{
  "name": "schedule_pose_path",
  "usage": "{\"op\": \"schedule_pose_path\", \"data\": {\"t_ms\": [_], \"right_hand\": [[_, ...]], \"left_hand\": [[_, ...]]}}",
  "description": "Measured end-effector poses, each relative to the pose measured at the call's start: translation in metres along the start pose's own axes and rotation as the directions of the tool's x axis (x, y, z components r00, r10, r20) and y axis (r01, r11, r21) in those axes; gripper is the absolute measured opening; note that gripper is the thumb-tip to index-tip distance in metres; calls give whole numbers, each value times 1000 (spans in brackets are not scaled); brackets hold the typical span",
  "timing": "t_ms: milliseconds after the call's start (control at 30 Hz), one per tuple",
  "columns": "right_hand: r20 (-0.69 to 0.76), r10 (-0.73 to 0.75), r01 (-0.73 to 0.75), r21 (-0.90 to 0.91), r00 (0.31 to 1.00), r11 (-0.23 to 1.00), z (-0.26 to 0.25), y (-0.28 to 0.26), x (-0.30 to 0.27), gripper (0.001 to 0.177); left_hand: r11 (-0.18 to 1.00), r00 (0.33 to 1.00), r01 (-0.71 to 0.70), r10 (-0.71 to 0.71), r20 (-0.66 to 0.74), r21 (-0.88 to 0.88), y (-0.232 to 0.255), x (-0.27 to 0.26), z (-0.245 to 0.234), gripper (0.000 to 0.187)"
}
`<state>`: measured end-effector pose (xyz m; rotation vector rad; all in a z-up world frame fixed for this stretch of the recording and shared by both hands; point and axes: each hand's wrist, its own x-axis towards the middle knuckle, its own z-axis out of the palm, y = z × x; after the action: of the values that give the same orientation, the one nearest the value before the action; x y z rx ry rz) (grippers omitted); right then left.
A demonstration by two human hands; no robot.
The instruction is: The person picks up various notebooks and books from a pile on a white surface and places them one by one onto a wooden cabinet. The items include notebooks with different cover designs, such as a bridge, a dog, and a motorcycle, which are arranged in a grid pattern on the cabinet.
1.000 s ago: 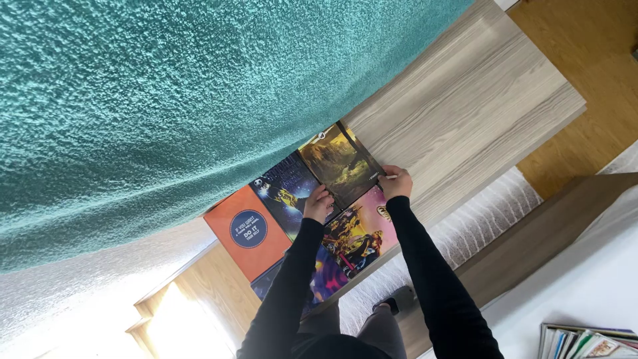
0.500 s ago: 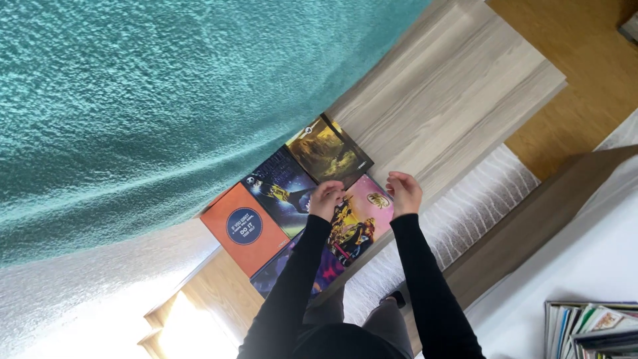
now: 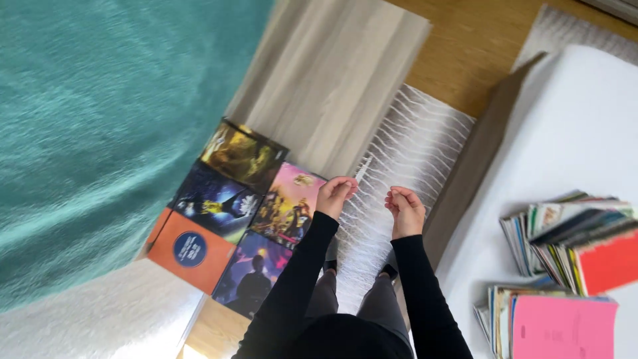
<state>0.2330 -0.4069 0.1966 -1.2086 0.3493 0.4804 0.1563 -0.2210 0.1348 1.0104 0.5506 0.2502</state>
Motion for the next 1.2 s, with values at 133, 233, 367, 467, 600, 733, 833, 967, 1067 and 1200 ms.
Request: {"op": "schedule_pose_path", "data": {"t_ms": [133,233,367,467,600,733,833,967,1067,1200], "right_hand": [[-102,-44,52,75,994,996,-71,-30,-5,11],[-134,-121,139,136,984,981,-138,-40,0,12],[-248,-151,199,180,957,963,-218,-62,-5,11],[-344,-135,213,199,929,957,-272,-83,-14,11],[-467,-128,255,219,875,942,-353,-89,-17,11],[-549,-126,295,231,826,927,-431,-94,-16,12],[-656,-89,308,226,750,924,-489,-89,-12,17],[-743,-78,319,188,664,929,-564,-72,3,26],[-776,-67,313,172,627,934,-602,-63,11,32],[-783,-85,294,129,616,947,-658,-23,39,42]], "left_hand": [[998,996,19,-25,86,62,-28,1,66,16],[984,980,60,-90,176,170,-47,-1,126,17],[971,951,89,-149,270,222,-79,-13,208,17],[948,925,107,-205,321,299,-90,-29,273,17],[923,884,154,-288,369,352,-136,-42,342,17],[895,835,179,-358,417,409,-198,-47,393,16],[858,818,141,-382,430,494,-243,-50,427,17],[810,829,-36,-303,470,585,-304,-43,462,18],[778,819,-134,-262,511,614,-331,-41,486,22],[667,803,-220,-290,520,712,-356,-39,518,33]]}}
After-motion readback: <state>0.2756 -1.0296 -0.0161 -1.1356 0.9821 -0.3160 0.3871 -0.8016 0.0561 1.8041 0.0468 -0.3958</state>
